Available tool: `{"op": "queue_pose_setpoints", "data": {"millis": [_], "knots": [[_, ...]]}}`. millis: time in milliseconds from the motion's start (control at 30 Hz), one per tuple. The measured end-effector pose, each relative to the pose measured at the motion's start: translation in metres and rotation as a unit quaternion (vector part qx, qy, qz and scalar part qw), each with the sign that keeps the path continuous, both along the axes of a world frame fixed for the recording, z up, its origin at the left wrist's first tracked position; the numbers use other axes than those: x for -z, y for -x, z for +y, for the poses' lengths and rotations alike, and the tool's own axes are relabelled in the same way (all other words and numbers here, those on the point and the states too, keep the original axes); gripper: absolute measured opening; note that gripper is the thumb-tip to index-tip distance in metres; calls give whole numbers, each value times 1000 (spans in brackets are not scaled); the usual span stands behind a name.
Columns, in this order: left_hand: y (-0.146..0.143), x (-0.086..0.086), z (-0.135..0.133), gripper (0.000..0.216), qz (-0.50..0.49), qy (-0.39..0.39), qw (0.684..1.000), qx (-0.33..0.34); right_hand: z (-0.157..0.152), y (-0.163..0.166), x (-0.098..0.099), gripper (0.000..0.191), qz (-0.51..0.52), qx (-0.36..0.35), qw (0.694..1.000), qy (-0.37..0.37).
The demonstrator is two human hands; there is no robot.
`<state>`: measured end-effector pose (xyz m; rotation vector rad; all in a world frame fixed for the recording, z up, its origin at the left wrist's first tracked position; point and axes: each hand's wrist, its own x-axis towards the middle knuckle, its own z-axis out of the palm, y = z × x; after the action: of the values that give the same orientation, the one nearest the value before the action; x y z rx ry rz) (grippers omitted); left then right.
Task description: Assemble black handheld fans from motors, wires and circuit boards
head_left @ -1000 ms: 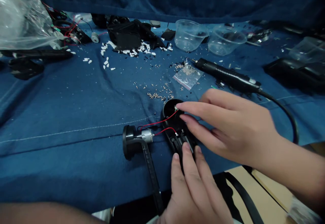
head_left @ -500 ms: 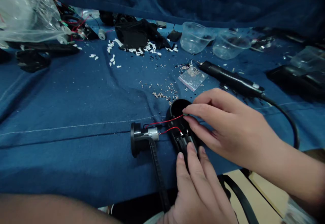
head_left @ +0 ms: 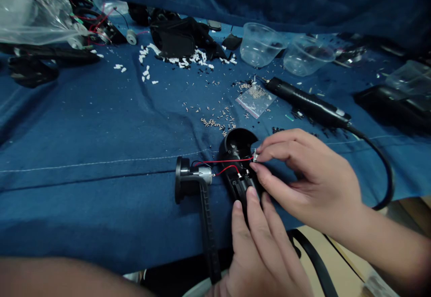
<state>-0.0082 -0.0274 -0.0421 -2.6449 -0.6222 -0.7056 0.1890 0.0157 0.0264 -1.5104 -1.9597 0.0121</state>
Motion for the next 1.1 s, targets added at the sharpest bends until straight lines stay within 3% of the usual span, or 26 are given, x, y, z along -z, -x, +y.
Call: {"op": "queue_pose_setpoints", "data": {"millis": [33,100,167,233,433,600,700,833,933,1000,1100], "knots": [[-9,0,-6,32,-10,17,1000,-23,0,-1,2,14,12,-1,1000,0],[-32,0,-23,33,-68,87,984,-137,0,-3,4,18,37,-7,999,3],[-56,-2,-40,42,-157,186,917,-316,2,-8,5,19,56,-19,998,18],[-73,-4,-52,46,-196,221,889,-349,4,-14,5,16,78,-29,995,46],[-76,-6,-54,53,-228,245,874,-353,10,-22,3,12,154,-50,979,122],[-61,-10,-47,50,-179,126,933,-285,12,-22,-7,13,182,3,966,186],[-46,-11,-38,51,-189,87,935,-287,15,-22,-17,15,204,43,941,266],[-20,-13,-23,45,-57,24,985,-161,22,-22,-26,25,271,78,890,359],[-10,-12,-15,41,-16,-5,994,-112,25,-24,-28,40,299,87,865,393],[-8,-11,-13,41,-13,-11,994,-105,25,-25,-26,44,299,75,867,391],[-8,-7,-9,43,-5,-20,995,-94,22,-30,-22,32,271,15,915,298]]}}
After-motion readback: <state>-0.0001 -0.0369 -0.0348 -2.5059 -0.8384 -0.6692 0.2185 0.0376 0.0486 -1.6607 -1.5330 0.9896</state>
